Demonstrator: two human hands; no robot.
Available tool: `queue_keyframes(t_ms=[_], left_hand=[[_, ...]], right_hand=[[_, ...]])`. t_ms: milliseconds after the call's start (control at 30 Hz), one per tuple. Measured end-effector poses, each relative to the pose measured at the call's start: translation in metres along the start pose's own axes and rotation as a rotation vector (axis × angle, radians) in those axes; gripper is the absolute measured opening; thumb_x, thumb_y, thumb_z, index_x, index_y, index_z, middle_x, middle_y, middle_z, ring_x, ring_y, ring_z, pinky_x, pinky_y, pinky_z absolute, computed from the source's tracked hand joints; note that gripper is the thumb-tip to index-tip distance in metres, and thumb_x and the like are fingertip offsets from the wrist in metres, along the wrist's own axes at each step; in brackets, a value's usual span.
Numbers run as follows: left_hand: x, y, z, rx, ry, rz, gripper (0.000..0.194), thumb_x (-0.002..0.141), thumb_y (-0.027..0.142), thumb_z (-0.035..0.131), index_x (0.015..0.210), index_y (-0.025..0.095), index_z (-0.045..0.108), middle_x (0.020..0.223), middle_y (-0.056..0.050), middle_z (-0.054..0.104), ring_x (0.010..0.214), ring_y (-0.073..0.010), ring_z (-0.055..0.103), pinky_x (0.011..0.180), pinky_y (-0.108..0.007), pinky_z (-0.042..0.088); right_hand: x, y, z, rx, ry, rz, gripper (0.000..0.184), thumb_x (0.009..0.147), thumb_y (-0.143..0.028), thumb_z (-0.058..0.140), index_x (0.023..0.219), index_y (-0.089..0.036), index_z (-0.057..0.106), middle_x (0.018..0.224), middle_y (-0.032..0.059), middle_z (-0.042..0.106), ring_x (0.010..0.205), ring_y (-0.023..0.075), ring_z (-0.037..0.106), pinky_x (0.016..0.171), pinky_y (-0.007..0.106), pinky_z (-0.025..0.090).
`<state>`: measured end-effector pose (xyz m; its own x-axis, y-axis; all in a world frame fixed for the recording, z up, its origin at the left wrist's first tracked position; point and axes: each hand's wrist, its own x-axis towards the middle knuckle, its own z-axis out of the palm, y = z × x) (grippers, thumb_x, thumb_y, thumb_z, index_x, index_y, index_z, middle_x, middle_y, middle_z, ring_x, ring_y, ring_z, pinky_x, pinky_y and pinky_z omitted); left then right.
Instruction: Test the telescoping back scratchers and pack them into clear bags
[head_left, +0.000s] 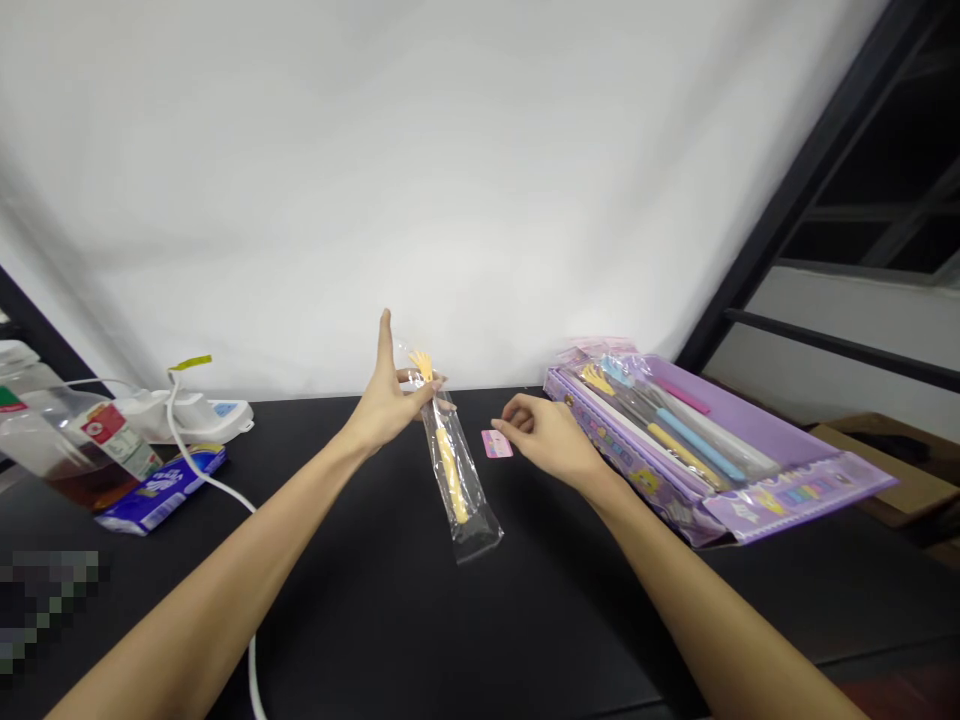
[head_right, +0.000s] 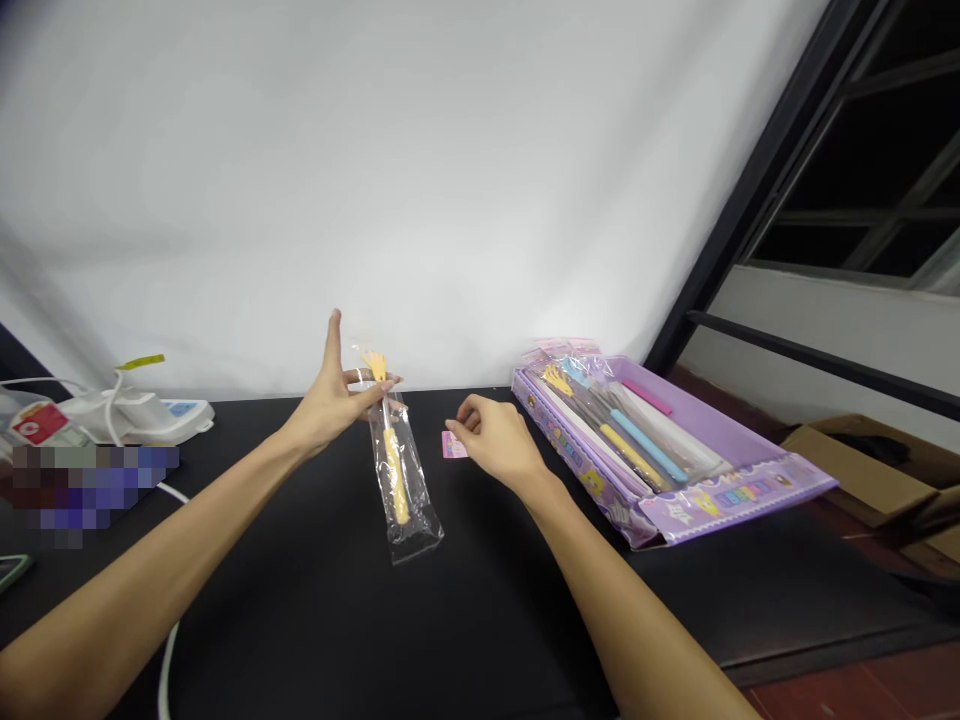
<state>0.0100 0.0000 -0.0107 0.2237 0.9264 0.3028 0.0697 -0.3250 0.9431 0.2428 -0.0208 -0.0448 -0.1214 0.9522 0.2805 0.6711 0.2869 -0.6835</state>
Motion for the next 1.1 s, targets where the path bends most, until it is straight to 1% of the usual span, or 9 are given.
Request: queue_keyframes(t_ms=[100,233,367,533,633,733,933,1000,1100], left_hand=[[-0.002,-0.006,0.003,-0.023,-0.113,0.023,0.098,0.083,0.033,0.071,0.152,0.041,0.002,0.12,-0.01,0.061,0.071,-0.018,0.073,0.068,-0.038,0.064],[-0.002,-0.011,0.008,-0.034,-0.195,0.006,0.067,0.081,0.037,0.072,0.133,0.03,0.029,0.117,-0.008,0.057,0.076,-0.0189,0.073,0.064,-0.032,0.063],[-0.002,-0.009,0.009,-0.021,-0.184,0.013,0.062,0.08,0.037,0.073,0.126,0.029,0.032,0.115,-0.007,0.056,0.077,-0.0211,0.074,0.06,-0.029,0.061],[-0.005,-0.002,0.01,0.042,-0.207,0.009,0.06,0.082,0.035,0.069,0.127,0.03,0.028,0.114,-0.008,0.06,0.067,-0.0178,0.073,0.058,-0.028,0.058],[-0.006,0.006,0.009,0.305,-0.114,0.044,0.056,0.083,0.028,0.065,0.127,0.03,0.031,0.108,-0.005,0.064,0.058,-0.0141,0.069,0.06,-0.029,0.056],[-0.008,0.013,0.01,0.688,-0.059,0.149,0.065,0.081,0.02,0.062,0.136,0.032,0.029,0.103,-0.004,0.068,0.058,-0.015,0.065,0.063,-0.03,0.051],[-0.019,0.003,0.027,1.271,-0.224,0.254,0.062,0.081,0.013,0.051,0.139,0.03,0.041,0.11,-0.009,0.068,0.078,-0.0296,0.07,0.068,-0.037,0.049],[-0.023,-0.004,0.034,1.314,-0.255,0.212,0.057,0.084,0.021,0.052,0.14,0.027,0.043,0.116,-0.012,0.066,0.08,-0.0325,0.07,0.069,-0.04,0.05],[-0.025,-0.009,0.04,1.246,-0.271,0.12,0.054,0.092,0.05,0.049,0.14,0.025,0.044,0.118,-0.015,0.065,0.087,-0.0355,0.07,0.074,-0.044,0.051]], right_hand=[[0.003,0.018,0.001,-0.229,-0.038,-0.023,0.036,0.08,-0.051,0.07,0.095,-0.019,0.07,0.094,0.0109,0.071,0.086,0.0256,0.066,0.077,0.037,0.049],[0.001,0.025,0.007,-0.335,-0.144,-0.063,0.058,0.074,-0.058,0.075,0.114,-0.015,0.071,0.111,0.0166,0.063,0.106,0.0318,0.061,0.094,0.041,0.046],[0.001,0.023,0.008,-0.31,-0.19,-0.045,0.045,0.076,-0.048,0.076,0.109,-0.017,0.072,0.105,0.0131,0.061,0.099,0.0279,0.062,0.089,0.039,0.047],[0.002,0.023,0.003,-0.234,-0.208,-0.006,0.038,0.068,-0.041,0.083,0.097,-0.019,0.071,0.1,0.0087,0.06,0.088,0.0224,0.061,0.08,0.034,0.048],[0.002,0.023,0.0,-0.224,-0.195,0.0,0.037,0.064,-0.04,0.085,0.092,-0.02,0.071,0.096,0.0072,0.062,0.087,0.0225,0.061,0.078,0.033,0.047],[0.002,0.023,-0.002,-0.159,-0.228,0.021,0.035,0.06,-0.033,0.087,0.087,-0.02,0.068,0.094,0.006,0.065,0.086,0.0224,0.062,0.074,0.032,0.046],[0.004,0.025,-0.005,0.056,-0.292,0.105,0.048,0.06,-0.015,0.078,0.104,-0.021,0.059,0.073,-0.0018,0.068,0.068,0.0182,0.063,0.063,0.028,0.045],[0.005,0.025,-0.007,0.095,-0.205,0.109,0.043,0.062,-0.014,0.074,0.102,-0.021,0.06,0.073,-0.0014,0.068,0.069,0.0181,0.063,0.064,0.027,0.045],[0.008,0.025,-0.011,0.101,-0.079,0.092,0.018,0.067,-0.017,0.067,0.084,-0.02,0.062,0.074,0.0004,0.068,0.07,0.0178,0.062,0.064,0.027,0.044]])
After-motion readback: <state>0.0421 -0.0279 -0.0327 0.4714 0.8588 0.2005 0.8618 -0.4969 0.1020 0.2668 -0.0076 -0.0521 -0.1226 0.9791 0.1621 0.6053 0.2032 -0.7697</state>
